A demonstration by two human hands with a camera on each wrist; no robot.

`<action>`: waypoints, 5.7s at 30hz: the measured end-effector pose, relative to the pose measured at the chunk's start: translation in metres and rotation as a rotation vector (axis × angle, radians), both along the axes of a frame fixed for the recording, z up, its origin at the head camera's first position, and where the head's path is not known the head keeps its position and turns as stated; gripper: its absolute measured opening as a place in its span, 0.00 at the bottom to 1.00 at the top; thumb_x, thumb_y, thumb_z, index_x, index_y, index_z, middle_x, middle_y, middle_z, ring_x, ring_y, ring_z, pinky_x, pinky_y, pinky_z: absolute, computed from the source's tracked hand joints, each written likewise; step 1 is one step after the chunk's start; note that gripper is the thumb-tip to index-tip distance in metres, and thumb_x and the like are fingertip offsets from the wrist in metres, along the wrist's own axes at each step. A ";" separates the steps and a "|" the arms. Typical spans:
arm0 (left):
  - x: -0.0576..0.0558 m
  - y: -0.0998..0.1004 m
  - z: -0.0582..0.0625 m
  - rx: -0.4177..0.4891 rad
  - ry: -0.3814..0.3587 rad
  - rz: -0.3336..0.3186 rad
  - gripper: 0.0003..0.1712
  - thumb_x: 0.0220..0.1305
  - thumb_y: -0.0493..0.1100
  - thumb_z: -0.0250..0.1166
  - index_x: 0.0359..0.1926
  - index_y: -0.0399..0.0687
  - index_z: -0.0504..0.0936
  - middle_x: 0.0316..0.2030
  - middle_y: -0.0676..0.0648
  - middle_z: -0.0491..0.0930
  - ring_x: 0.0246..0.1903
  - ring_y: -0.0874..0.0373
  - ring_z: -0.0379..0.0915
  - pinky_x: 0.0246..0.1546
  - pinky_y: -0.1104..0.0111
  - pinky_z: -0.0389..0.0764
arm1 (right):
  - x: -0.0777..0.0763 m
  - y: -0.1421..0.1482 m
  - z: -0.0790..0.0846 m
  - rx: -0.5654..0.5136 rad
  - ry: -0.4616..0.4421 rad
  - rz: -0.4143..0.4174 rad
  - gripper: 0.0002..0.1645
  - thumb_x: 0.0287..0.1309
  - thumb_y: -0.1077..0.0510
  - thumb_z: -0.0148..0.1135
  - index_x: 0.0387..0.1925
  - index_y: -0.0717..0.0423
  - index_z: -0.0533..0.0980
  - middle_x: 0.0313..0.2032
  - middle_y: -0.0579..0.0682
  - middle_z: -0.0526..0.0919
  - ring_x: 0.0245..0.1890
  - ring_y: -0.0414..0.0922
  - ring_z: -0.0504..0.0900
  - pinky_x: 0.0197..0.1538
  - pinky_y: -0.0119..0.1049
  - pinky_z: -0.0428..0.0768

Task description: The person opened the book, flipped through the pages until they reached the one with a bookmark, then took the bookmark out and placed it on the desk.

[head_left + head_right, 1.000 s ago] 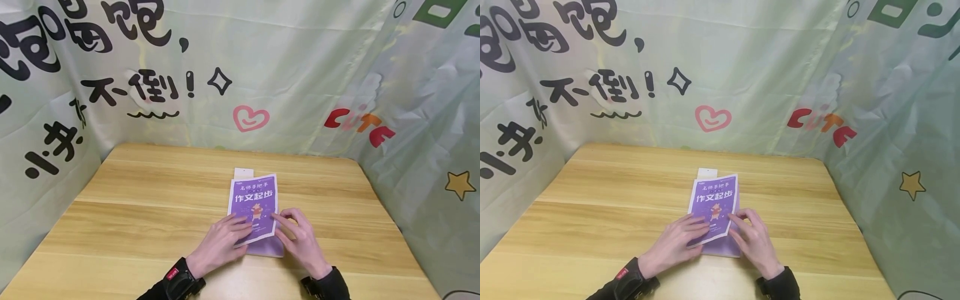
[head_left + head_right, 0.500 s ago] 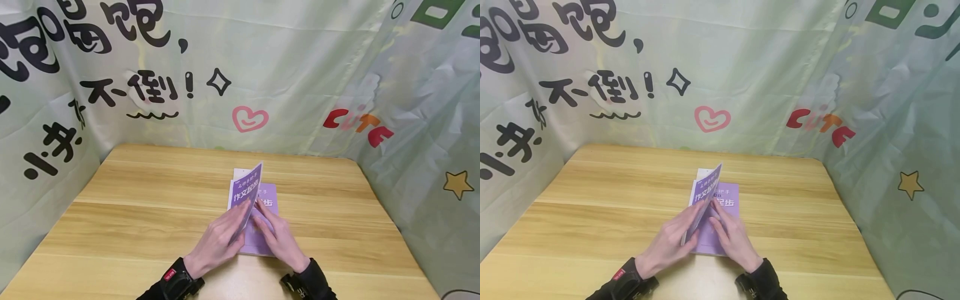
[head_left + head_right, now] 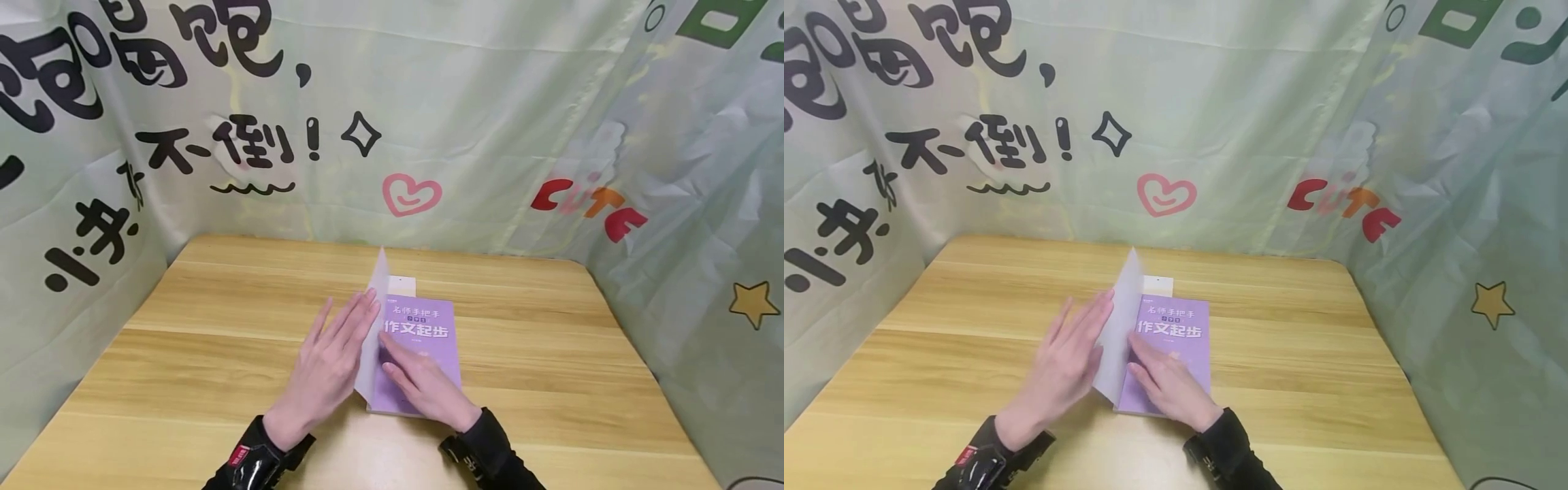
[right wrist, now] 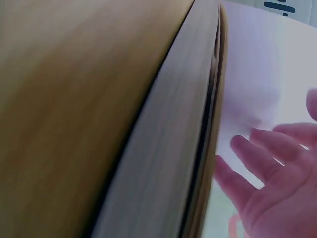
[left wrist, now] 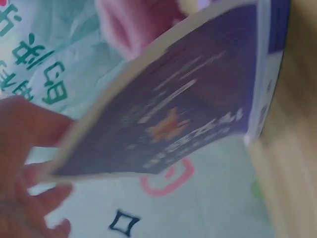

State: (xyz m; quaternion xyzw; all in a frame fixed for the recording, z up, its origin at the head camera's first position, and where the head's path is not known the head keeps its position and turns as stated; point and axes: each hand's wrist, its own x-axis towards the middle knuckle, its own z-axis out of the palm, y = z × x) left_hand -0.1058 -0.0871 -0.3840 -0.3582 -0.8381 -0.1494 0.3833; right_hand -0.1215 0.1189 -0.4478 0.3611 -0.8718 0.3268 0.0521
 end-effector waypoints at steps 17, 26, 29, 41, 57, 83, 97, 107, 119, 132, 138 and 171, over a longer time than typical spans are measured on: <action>-0.012 -0.015 -0.042 -0.247 -0.432 0.149 0.44 0.54 0.30 0.59 0.72 0.30 0.53 0.69 0.35 0.58 0.66 0.44 0.56 0.68 0.46 0.56 | 0.009 0.008 -0.003 0.229 -0.063 0.186 0.35 0.73 0.42 0.40 0.69 0.61 0.62 0.72 0.57 0.56 0.70 0.52 0.54 0.68 0.60 0.56; -0.021 -0.020 -0.068 -0.276 -0.591 0.000 0.38 0.55 0.26 0.55 0.69 0.27 0.58 0.71 0.33 0.53 0.69 0.44 0.48 0.69 0.51 0.57 | 0.009 0.042 -0.003 0.281 -0.095 0.100 0.39 0.67 0.39 0.49 0.67 0.63 0.65 0.71 0.59 0.57 0.70 0.57 0.51 0.69 0.61 0.52; -0.022 -0.020 -0.070 -0.283 -0.620 -0.015 0.37 0.56 0.26 0.54 0.69 0.29 0.60 0.71 0.35 0.53 0.70 0.46 0.47 0.69 0.52 0.56 | 0.010 0.053 -0.001 0.294 -0.102 0.083 0.44 0.58 0.37 0.59 0.66 0.62 0.66 0.71 0.60 0.56 0.70 0.59 0.50 0.68 0.63 0.51; -0.016 -0.009 -0.062 -0.346 -0.662 -0.166 0.31 0.55 0.25 0.55 0.63 0.31 0.70 0.66 0.37 0.66 0.67 0.46 0.55 0.68 0.51 0.59 | 0.014 0.056 0.003 0.361 -0.049 0.155 0.46 0.45 0.41 0.71 0.62 0.62 0.71 0.70 0.59 0.61 0.69 0.58 0.54 0.67 0.63 0.55; -0.009 0.002 -0.067 -0.398 -0.633 -0.153 0.29 0.68 0.51 0.54 0.62 0.35 0.73 0.65 0.37 0.66 0.67 0.47 0.55 0.69 0.48 0.54 | 0.013 0.060 0.006 0.305 -0.054 0.145 0.30 0.49 0.48 0.70 0.52 0.59 0.80 0.63 0.56 0.72 0.67 0.56 0.61 0.67 0.63 0.57; -0.006 0.005 -0.066 -0.431 -0.613 -0.157 0.38 0.55 0.62 0.64 0.60 0.42 0.77 0.63 0.34 0.68 0.67 0.43 0.54 0.68 0.42 0.52 | 0.014 0.082 0.016 0.141 0.013 0.119 0.20 0.43 0.72 0.63 0.40 0.57 0.85 0.43 0.48 0.87 0.57 0.53 0.75 0.65 0.65 0.59; -0.005 0.005 -0.065 -0.422 -0.628 -0.160 0.39 0.56 0.63 0.63 0.62 0.42 0.75 0.64 0.35 0.68 0.67 0.43 0.54 0.68 0.41 0.50 | 0.010 0.069 0.006 -0.029 0.426 -0.204 0.28 0.29 0.72 0.70 0.43 0.66 0.82 0.47 0.61 0.84 0.53 0.59 0.75 0.58 0.64 0.68; -0.003 0.007 -0.061 -0.377 -0.643 -0.184 0.39 0.57 0.60 0.65 0.64 0.42 0.73 0.64 0.37 0.68 0.65 0.42 0.57 0.64 0.35 0.52 | 0.010 0.053 0.003 -0.201 0.392 -0.368 0.39 0.37 0.75 0.71 0.57 0.74 0.71 0.48 0.70 0.80 0.40 0.52 0.85 0.43 0.46 0.85; 0.001 0.008 -0.052 -0.250 -0.630 -0.217 0.47 0.58 0.63 0.62 0.69 0.36 0.63 0.64 0.37 0.67 0.65 0.42 0.58 0.62 0.34 0.55 | 0.008 0.029 0.004 -0.265 0.195 -0.263 0.47 0.46 0.74 0.68 0.68 0.71 0.59 0.61 0.65 0.71 0.57 0.55 0.73 0.57 0.51 0.75; 0.011 0.013 -0.039 -0.144 -0.577 -0.145 0.57 0.62 0.69 0.53 0.75 0.38 0.39 0.73 0.38 0.49 0.67 0.50 0.54 0.62 0.39 0.62 | 0.005 0.009 0.006 -0.137 0.097 -0.195 0.38 0.58 0.69 0.61 0.69 0.65 0.61 0.62 0.61 0.72 0.51 0.45 0.78 0.55 0.46 0.79; 0.016 0.016 -0.031 -0.075 -0.564 -0.133 0.60 0.62 0.68 0.54 0.75 0.38 0.32 0.75 0.39 0.33 0.71 0.49 0.40 0.63 0.39 0.60 | 0.003 -0.001 0.003 -0.081 0.040 -0.124 0.39 0.62 0.66 0.58 0.72 0.62 0.55 0.62 0.63 0.71 0.16 0.32 0.59 0.36 0.36 0.80; 0.007 0.006 -0.049 -0.265 -0.483 0.153 0.43 0.51 0.30 0.60 0.70 0.29 0.57 0.64 0.37 0.68 0.64 0.43 0.60 0.66 0.48 0.61 | 0.005 0.007 -0.006 0.228 -0.175 0.260 0.59 0.51 0.47 0.69 0.75 0.60 0.47 0.74 0.56 0.43 0.72 0.49 0.44 0.70 0.59 0.51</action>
